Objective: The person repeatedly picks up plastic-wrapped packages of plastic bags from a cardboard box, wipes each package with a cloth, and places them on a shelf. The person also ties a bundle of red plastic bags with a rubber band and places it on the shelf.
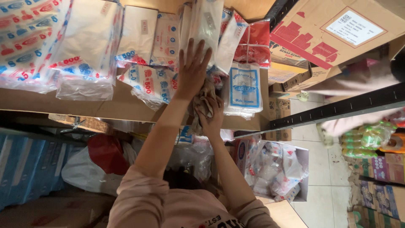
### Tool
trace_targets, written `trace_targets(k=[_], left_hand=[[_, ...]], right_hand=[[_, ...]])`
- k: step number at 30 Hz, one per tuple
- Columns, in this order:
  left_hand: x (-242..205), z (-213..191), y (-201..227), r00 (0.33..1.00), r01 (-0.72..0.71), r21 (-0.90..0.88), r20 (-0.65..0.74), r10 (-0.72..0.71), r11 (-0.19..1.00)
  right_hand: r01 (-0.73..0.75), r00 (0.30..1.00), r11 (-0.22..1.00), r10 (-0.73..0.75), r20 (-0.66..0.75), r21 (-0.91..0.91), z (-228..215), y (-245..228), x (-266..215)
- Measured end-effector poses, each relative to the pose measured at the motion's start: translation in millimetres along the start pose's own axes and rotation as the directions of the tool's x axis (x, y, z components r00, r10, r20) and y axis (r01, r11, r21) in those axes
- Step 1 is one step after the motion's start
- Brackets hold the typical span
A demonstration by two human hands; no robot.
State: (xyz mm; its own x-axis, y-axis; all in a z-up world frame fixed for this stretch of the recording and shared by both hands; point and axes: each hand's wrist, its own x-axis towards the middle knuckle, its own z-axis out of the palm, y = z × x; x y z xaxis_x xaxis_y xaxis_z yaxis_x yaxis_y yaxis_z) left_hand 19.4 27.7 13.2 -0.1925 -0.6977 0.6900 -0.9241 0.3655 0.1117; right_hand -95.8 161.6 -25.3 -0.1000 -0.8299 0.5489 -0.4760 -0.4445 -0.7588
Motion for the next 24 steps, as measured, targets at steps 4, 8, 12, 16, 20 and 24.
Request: trace_targets(k=[4, 8, 12, 16, 20, 24], left_hand=[[-31, -40, -1, 0.999, 0.046, -0.179, -0.018, -0.049, 0.983], [-74, -63, 9, 0.971, 0.227, -0.369, 0.012, -0.24, 0.901], [-99, -61, 14, 0.916, 0.366, -0.439, 0.017, -0.4, 0.82], [-106, -56, 14, 0.895, 0.416, -0.464, 0.054, -0.443, 0.782], [-102, -61, 17, 0.835, 0.534, -0.504, 0.188, -0.517, 0.679], [-99, -69, 20, 0.79, 0.604, -0.502, 0.269, -0.551, 0.62]], right_hand=[[-0.001, 0.999, 0.987, 0.008, 0.044, -0.159, 6, -8, 8], [0.034, 0.992, 0.937, 0.009, 0.123, -0.347, 13, -22, 16], [0.078, 0.994, 0.906, -0.039, 0.101, -0.416, 22, -31, 22], [0.036, 0.997, 0.899, -0.005, 0.073, -0.436, 25, -29, 19], [-0.001, 1.0, 0.925, 0.01, 0.023, -0.381, 25, -31, 17], [0.026, 1.0, 0.955, -0.023, 0.014, -0.295, 21, -31, 15]])
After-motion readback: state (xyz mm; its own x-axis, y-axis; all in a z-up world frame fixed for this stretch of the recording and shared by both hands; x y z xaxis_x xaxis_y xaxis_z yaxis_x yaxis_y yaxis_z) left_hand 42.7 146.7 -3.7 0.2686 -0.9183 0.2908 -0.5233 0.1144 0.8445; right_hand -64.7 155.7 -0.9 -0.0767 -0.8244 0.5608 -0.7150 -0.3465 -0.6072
